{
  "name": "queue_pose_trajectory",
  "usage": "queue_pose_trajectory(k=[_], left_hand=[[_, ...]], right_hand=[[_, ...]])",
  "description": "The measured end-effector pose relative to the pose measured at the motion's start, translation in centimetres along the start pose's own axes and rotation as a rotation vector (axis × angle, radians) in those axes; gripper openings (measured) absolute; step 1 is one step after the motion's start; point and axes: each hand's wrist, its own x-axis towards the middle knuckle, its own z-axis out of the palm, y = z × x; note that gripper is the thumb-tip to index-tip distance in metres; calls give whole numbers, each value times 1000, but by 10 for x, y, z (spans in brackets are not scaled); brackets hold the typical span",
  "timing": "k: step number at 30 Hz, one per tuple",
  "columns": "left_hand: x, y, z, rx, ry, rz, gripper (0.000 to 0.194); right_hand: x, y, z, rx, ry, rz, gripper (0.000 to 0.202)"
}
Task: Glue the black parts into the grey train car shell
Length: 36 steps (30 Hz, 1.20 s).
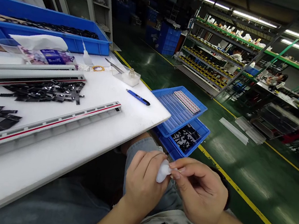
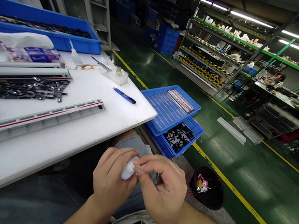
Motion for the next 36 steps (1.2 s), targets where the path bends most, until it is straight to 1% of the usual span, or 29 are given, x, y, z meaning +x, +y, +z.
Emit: queue_pose_trajectory(k=[3, 8, 10, 12, 14, 15, 16, 17, 18, 19, 20, 22, 23, 24, 26, 29, 31, 33, 36], left_hand=[[1, 0, 0, 5, 4, 3, 11], [-2, -2, 3, -29, -21, -17, 12], [-2, -5, 4, -37, -47, -46, 14], [-2, -9, 5, -34, -71, -98, 15], [1, -13, 5, -47, -99, -170, 13], [2, -15, 4, -61, -122, -209, 12], [4, -16, 4, -81, -153, -250, 12], [6, -17, 2, -102, -191, -291, 11], [8, -18, 1, -124, -234, -335, 11], [10, -18, -1, -144, -281, -384, 10], [12, -18, -3, -166, -334, -434, 10], [16, -16, -7, -220, -443, -531, 10], [18, -15, -9, -252, -489, -575, 10], [20, -15, -11, -287, -527, -612, 10], [23, -13, -14, -351, -570, -669, 11], [24, -13, -16, -414, -594, -723, 11], [23, -13, -15, -434, -608, -740, 11], [21, -13, -13, -432, -621, -738, 11], [19, -13, -11, -390, -627, -701, 13]], right_hand=[[-4, 5, 0, 8, -24, 19, 20], [-8, 16, -4, -20, -89, -31, 22], [-10, 22, -13, -50, -87, -91, 24], [-11, 33, -30, -160, -73, -176, 27], [-15, 53, -59, -337, -73, -223, 27], [-19, 68, -77, -424, -69, -217, 23], [-24, 85, -99, -526, -79, -171, 16], [-30, 105, -123, -627, -85, -83, 8], [-38, 125, -149, -713, -50, 38, 3], [-48, 146, -176, -786, -25, 205, 10], [-60, 164, -204, -874, 21, 400, 17], [-84, 193, -257, -1029, 109, 823, 20], [-97, 201, -282, -1061, 143, 918, 18], [-109, 206, -304, -1081, 177, 977, 17], [-131, 207, -341, -1105, 243, 1086, 12], [-159, 200, -382, -1078, 309, 1211, 10], [-172, 197, -402, -1075, 358, 1275, 13], [-180, 197, -416, -1093, 423, 1317, 19], [-184, 198, -427, -1085, 546, 1336, 19]])
